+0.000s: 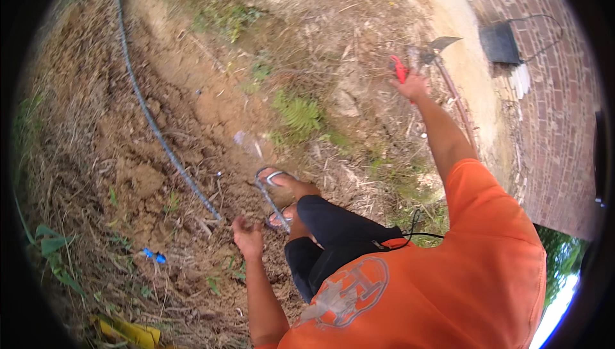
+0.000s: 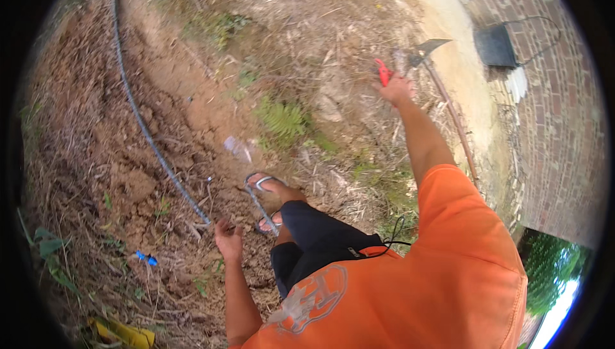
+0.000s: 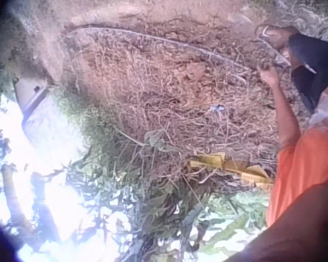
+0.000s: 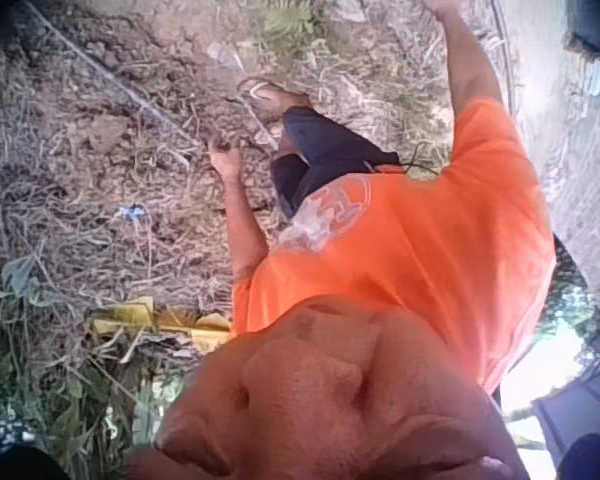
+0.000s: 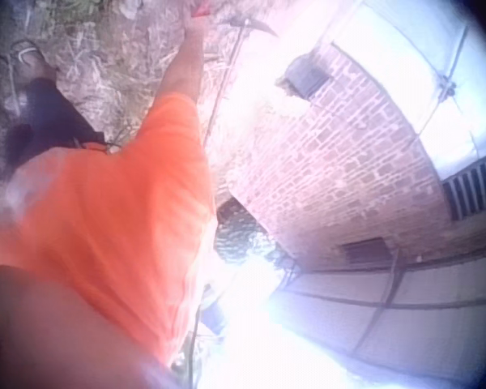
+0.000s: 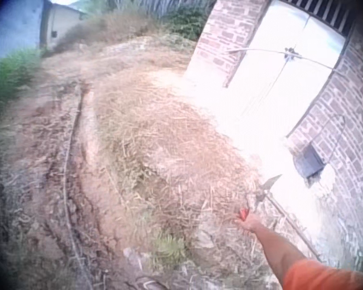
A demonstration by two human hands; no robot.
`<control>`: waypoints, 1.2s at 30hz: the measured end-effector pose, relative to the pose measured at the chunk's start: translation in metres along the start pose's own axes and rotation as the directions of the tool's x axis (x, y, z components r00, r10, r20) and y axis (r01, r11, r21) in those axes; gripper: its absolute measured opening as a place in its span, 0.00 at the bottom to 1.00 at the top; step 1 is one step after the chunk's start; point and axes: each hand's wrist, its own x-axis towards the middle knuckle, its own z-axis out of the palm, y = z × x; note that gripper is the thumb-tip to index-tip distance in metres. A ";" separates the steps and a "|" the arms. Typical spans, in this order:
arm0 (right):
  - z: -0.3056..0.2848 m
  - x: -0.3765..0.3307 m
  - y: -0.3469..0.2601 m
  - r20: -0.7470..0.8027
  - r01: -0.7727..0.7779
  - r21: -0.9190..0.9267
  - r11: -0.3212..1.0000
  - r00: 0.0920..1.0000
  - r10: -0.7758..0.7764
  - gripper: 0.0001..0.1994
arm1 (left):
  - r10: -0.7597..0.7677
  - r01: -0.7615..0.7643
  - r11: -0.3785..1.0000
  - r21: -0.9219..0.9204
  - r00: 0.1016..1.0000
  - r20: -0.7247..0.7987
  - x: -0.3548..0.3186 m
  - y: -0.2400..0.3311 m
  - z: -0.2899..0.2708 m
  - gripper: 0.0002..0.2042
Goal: The person uses red shears to cut a black irrigation pipe, then assembles a blue plastic connector with a white seal and attaches it to the pipe. The person repeats the process with a second connector, securing both fittings onto the pipe.
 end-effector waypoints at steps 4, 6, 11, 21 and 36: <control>0.011 0.025 -0.006 0.018 0.204 -0.079 0.976 0.979 -0.204 0.45 | -0.319 0.362 0.915 -0.178 0.919 0.229 0.002 -0.081 -0.016 0.07; 0.015 0.009 -0.009 0.044 0.227 -0.109 0.968 0.974 -0.223 0.41 | -0.473 0.502 0.862 -0.074 0.848 0.238 -0.016 -0.110 -0.021 0.06; 0.016 -0.031 -0.046 -0.087 0.245 -0.134 0.960 0.962 -0.258 0.33 | -0.404 0.407 0.831 0.379 0.910 -0.090 -0.071 -0.153 -0.025 0.17; 0.014 -0.242 -0.196 0.140 0.857 0.139 0.496 0.479 -0.867 0.23 | -0.488 0.482 0.873 -0.074 0.858 -0.160 -0.099 -0.175 0.020 0.13; 0.021 -0.376 -0.231 0.381 0.994 0.083 -0.071 -0.097 -0.919 0.18 | -0.499 0.380 0.849 -0.367 0.806 -0.320 -0.158 -0.168 -0.018 0.16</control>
